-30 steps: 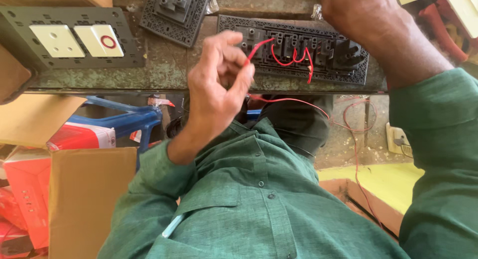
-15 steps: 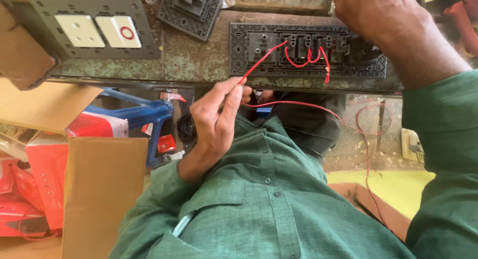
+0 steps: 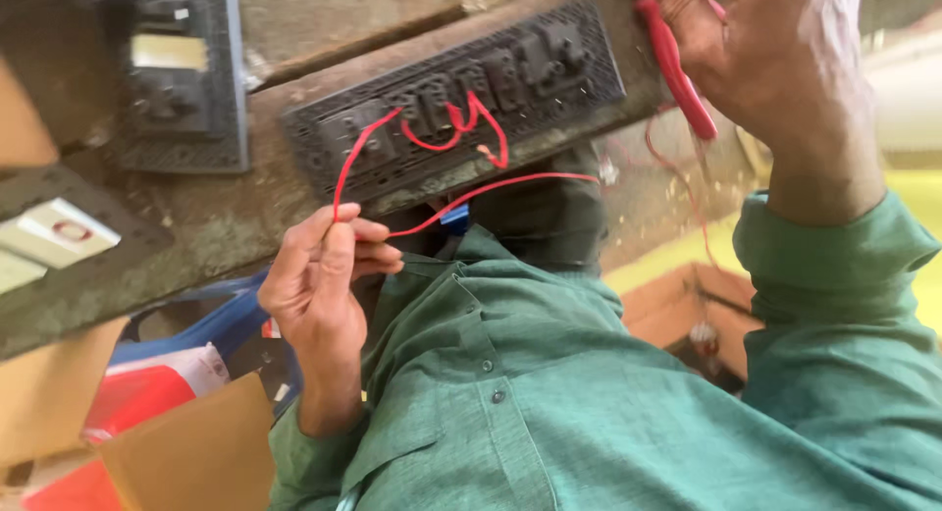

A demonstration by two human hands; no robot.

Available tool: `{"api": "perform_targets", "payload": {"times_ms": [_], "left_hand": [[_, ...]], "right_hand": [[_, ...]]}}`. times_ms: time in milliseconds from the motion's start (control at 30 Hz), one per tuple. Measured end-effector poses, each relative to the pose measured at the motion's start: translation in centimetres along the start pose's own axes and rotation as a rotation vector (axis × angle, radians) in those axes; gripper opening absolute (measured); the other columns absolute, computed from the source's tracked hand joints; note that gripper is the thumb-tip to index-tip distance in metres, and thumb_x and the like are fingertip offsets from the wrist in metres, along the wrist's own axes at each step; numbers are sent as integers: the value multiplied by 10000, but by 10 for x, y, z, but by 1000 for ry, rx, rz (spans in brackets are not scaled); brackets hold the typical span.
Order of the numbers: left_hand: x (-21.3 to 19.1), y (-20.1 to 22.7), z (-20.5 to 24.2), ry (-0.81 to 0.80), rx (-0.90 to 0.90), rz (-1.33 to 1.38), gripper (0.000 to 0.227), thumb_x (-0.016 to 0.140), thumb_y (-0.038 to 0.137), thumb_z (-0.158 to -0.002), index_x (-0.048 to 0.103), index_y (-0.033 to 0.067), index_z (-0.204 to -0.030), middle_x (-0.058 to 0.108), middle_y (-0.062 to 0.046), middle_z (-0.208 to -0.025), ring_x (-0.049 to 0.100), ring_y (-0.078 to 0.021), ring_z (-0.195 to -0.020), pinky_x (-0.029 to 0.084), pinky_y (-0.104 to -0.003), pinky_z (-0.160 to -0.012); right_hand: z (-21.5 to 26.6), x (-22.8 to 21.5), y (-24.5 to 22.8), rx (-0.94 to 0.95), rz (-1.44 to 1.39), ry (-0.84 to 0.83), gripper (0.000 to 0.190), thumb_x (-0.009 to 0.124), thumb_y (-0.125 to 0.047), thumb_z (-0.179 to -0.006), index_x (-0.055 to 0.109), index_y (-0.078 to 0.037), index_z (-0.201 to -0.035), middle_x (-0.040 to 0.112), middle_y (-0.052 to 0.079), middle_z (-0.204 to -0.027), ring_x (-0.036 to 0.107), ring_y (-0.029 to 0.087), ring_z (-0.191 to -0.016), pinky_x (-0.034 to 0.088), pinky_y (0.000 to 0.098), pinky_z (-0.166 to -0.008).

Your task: The person wires an electrical switchboard by hand using a screwdriver and pliers to strip, connect, and secure red wires into terminals.

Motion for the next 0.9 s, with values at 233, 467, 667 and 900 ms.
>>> {"api": "perform_targets", "payload": {"times_ms": [233,467,667,900], "left_hand": [[-2,-11,6,-119,-23,126,187,598,64,-1116,656,-55,-1249,706,-171,-1058,708,-225,-870,607,-367,-808],[-3,-23,11,-125,-91,189,194,607,76,-1110,670,-65,-1228,678,-149,-988,610,-133,-722,481,-273,-631],[1,-22,11,-139,-80,172,181,582,84,-1097,646,-42,-1210,696,-160,-996,604,-131,-655,460,-243,-546],[22,-24,11,-201,-56,144,154,564,57,-1125,635,-40,-1222,686,-147,-1028,657,-178,-749,552,-304,-644]], "right_hand": [[49,14,0,69,214,31,418,705,-208,-999,581,-9,-1345,599,167,-1210,578,363,-1088,486,464,-854],[68,39,20,123,238,-1,436,683,-144,-1070,527,29,-1438,539,210,-1283,554,390,-1177,499,480,-799],[109,30,46,418,-159,347,272,522,-98,-1132,578,20,-1371,550,126,-934,522,228,-834,427,402,-672],[133,58,72,572,-335,472,267,487,-231,-1274,613,-18,-1175,567,50,-807,562,132,-675,433,327,-600]]}}
Point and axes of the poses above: each hand's wrist, its own z-axis away from the middle knuckle, its own x-axis out of the palm, y = z × x, the point moved 8 cm from there along -z, towards the middle knuckle
